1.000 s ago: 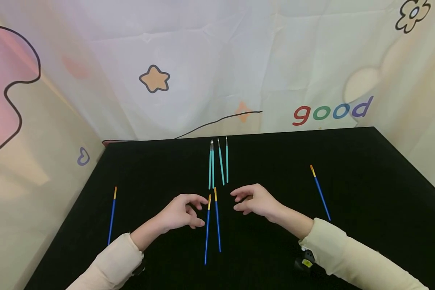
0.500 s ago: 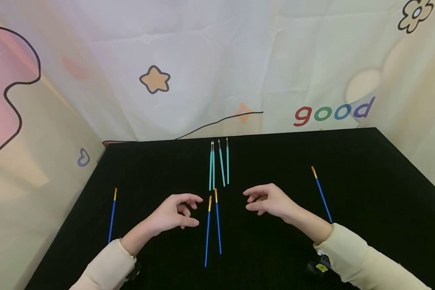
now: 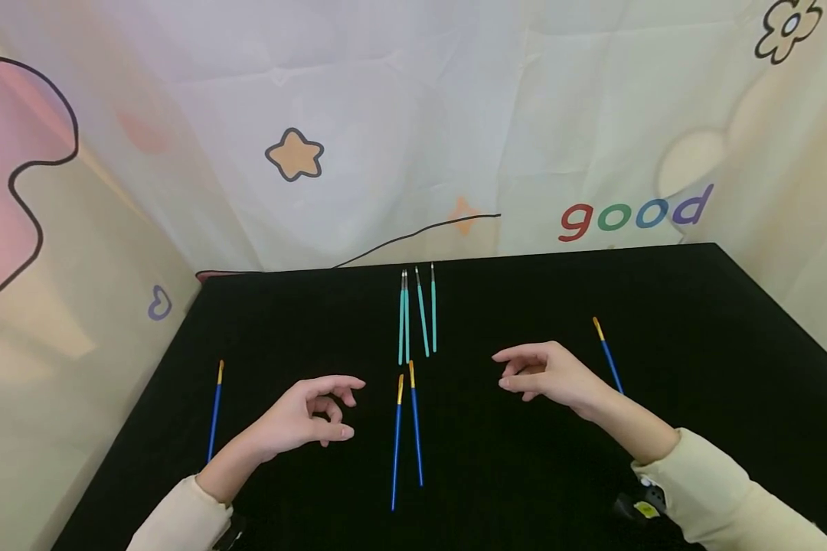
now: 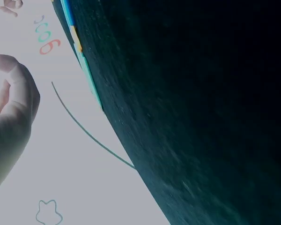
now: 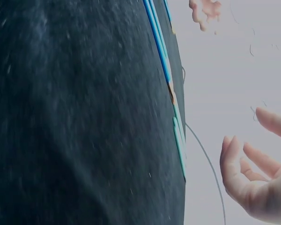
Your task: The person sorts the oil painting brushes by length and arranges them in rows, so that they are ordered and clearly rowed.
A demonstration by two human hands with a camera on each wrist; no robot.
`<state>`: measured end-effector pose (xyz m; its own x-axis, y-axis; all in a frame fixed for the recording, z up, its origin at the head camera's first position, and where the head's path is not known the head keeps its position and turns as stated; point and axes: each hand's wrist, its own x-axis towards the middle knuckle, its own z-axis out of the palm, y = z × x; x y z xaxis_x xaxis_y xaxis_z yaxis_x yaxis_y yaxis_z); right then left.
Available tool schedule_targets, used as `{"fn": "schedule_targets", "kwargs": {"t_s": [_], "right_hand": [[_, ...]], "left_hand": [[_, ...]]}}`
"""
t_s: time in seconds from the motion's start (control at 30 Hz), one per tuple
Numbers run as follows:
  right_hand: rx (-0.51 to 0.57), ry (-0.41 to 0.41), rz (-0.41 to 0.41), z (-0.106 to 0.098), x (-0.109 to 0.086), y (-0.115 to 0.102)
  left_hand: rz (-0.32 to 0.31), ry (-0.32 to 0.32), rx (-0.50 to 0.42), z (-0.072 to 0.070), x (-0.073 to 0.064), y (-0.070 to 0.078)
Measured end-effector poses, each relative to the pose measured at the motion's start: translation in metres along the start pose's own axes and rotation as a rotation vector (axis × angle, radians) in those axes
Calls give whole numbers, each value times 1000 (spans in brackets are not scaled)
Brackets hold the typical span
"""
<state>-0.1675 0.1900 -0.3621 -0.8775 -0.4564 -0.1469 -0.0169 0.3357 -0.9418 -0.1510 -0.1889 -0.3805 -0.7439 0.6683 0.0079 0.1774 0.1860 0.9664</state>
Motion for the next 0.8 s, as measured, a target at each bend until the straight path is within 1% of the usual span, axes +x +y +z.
{"fn": "schedule_targets", "kwargs": {"t_s": [0.23, 0.33, 0.53, 0.73, 0.8], "right_hand": [[-36, 25, 9, -19, -9, -1], [-44, 31, 26, -25, -14, 0], [-54, 28, 56, -37, -21, 5], [-76, 48, 55, -47, -26, 7], [-71, 53, 55, -50, -26, 8]], "left_hand": [[-29, 38, 6, -11, -13, 3], [-42, 56, 18, -16, -18, 4], [-73, 58, 32, -20, -29, 6], [-84, 92, 76, -26, -35, 6], [-92, 94, 84, -28, -36, 5]]}}
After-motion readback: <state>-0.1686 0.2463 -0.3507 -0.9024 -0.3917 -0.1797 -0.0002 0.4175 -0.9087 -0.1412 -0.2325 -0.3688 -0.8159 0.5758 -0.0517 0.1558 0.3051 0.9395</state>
